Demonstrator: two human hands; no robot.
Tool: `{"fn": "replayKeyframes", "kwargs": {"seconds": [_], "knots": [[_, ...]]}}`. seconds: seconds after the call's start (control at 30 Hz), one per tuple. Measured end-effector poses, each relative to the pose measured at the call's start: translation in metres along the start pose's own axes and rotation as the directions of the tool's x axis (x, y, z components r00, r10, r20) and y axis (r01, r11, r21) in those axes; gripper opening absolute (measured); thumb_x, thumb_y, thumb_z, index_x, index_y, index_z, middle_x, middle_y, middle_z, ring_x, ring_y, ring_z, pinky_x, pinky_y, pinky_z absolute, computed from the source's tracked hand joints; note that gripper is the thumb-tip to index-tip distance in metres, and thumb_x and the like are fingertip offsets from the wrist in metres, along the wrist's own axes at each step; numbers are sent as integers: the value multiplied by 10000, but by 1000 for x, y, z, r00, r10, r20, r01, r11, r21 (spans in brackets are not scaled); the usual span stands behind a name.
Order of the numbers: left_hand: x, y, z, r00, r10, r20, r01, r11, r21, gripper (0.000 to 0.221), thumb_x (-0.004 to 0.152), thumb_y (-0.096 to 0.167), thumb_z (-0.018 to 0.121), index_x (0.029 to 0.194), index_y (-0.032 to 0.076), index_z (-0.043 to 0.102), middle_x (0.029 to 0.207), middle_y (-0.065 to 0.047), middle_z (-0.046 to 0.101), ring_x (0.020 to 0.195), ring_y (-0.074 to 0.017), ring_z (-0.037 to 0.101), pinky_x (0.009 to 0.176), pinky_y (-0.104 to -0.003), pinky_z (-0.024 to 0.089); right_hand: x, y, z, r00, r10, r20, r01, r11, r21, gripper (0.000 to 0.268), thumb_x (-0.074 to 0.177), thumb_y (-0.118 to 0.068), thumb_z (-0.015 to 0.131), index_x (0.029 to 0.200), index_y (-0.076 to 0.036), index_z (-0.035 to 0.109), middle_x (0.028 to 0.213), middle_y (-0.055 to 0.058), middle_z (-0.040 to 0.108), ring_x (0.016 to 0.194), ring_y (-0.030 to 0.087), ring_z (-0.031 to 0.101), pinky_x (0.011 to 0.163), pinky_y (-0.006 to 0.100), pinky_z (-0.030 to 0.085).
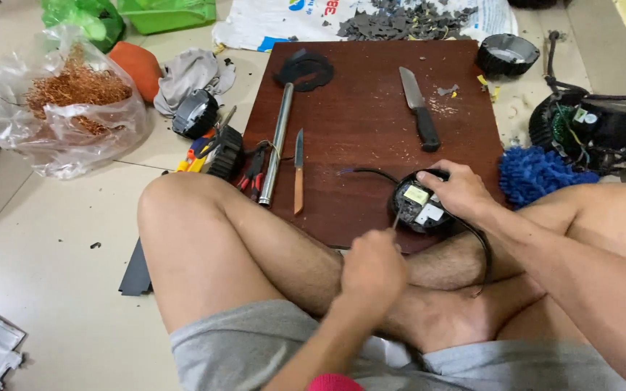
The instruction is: The person sits cross-legged on the floor and uses a screwdriver to pry and scrape the interior of a small black circular electronic device. They repeatedly scrape the inside surface, occasionally pause to reposition the device, and continue scraping throughout the clip.
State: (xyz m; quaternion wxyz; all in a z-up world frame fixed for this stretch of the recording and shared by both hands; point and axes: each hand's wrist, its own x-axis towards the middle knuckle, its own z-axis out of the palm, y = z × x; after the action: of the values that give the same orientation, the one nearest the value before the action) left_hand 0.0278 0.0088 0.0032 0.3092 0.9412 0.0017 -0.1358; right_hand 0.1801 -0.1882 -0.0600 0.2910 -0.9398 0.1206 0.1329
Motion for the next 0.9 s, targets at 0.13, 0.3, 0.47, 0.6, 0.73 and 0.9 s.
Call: {"fn": "replayKeyframes", "kwargs": {"seconds": [0.13, 0.3, 0.47, 0.6, 0.73, 0.9], "knots": [[6, -1, -44, 981, -113, 157, 130, 986, -101, 404, 984, 243, 583, 1333, 99, 727, 1156, -260, 743, 1107, -479, 726, 896, -590, 612, -21, -11, -4, 1000, 11, -20, -10, 1000, 24, 493, 990, -595, 628, 1386, -308, 697, 1421, 169, 682, 1350, 420, 594, 1100, 538, 490], [18, -15, -85, 982, -161, 102, 168, 984, -66, 396, 978, 332, 568, 1306, 229, 764, 1191, -216, 762, 1174, -447, 715, 964, -587, 592, 22, 35, 16, 995, 67, -71, -62, 996, 67, 610, 970, -689, 627, 1442, -305, 665, 1420, 147, 678, 1341, 399, 598, 1105, 518, 485], [90, -65, -50, 998, 57, 3, -57, 998, 33, 446, 946, 128, 540, 1361, 88, 697, 1260, -279, 692, 1197, -498, 684, 997, -580, 590, 42, 50, 18, 954, 241, -178, -227, 969, 95, 761, 1049, -702, 411, 1614, -198, 489, 1565, 178, 552, 1446, 393, 490, 1185, 553, 386], [100, -74, -92, 993, 53, 104, -67, 988, 137, 473, 972, 156, 586, 1434, 72, 641, 1292, -289, 667, 1258, -494, 656, 1066, -585, 551, 27, 41, 10, 960, 245, -133, -231, 966, 117, 902, 1019, -769, 378, 1648, -124, 432, 1619, 210, 488, 1496, 419, 427, 1221, 575, 324], [120, -136, -190, 945, -166, -280, 154, 986, -64, 395, 940, 259, 601, 1253, 80, 762, 1143, -278, 749, 1160, -488, 700, 977, -592, 569, 19, 35, 7, 969, 220, -117, -207, 972, 110, 910, 1055, -759, 375, 1634, -61, 449, 1599, 270, 490, 1486, 479, 418, 1211, 611, 320], [221, -338, -245, 823, -366, -435, 341, 930, -137, 364, 832, 287, 643, 1111, 138, 823, 1108, -271, 763, 1149, -498, 689, 922, -597, 531, 33, 44, 14, 944, 279, -175, -265, 959, 97, 912, 1023, -778, 424, 1570, -58, 545, 1575, 274, 537, 1471, 487, 446, 1204, 590, 334]]}}
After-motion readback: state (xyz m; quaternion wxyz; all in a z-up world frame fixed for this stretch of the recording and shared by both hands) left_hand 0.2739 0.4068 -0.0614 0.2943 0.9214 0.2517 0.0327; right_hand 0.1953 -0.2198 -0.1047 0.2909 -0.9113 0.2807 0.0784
